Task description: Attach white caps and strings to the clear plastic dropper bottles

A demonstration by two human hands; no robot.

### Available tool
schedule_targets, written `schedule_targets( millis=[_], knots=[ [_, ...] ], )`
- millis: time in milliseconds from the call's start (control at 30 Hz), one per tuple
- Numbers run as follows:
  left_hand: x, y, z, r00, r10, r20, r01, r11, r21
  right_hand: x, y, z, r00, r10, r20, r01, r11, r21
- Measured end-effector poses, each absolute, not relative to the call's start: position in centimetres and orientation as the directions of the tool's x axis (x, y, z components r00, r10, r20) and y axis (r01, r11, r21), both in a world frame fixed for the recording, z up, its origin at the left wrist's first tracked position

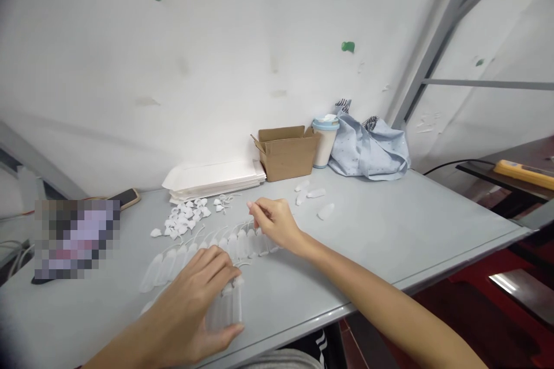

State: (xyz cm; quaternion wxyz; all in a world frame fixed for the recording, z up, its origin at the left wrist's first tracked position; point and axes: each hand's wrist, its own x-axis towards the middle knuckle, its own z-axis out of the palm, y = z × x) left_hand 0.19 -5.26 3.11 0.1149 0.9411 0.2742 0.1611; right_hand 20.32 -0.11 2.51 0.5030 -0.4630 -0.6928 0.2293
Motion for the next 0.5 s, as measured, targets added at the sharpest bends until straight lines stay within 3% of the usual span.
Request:
schedule_targets(
  millis=[500],
  knots=[
    [0.68,-5.89,3.24,0.784,0.613,0.100,0.572,-0.775,0.269,21.15,0.47,2.82,-0.075,0.845,0.530,0.488,0.495,-0.720]
  ],
)
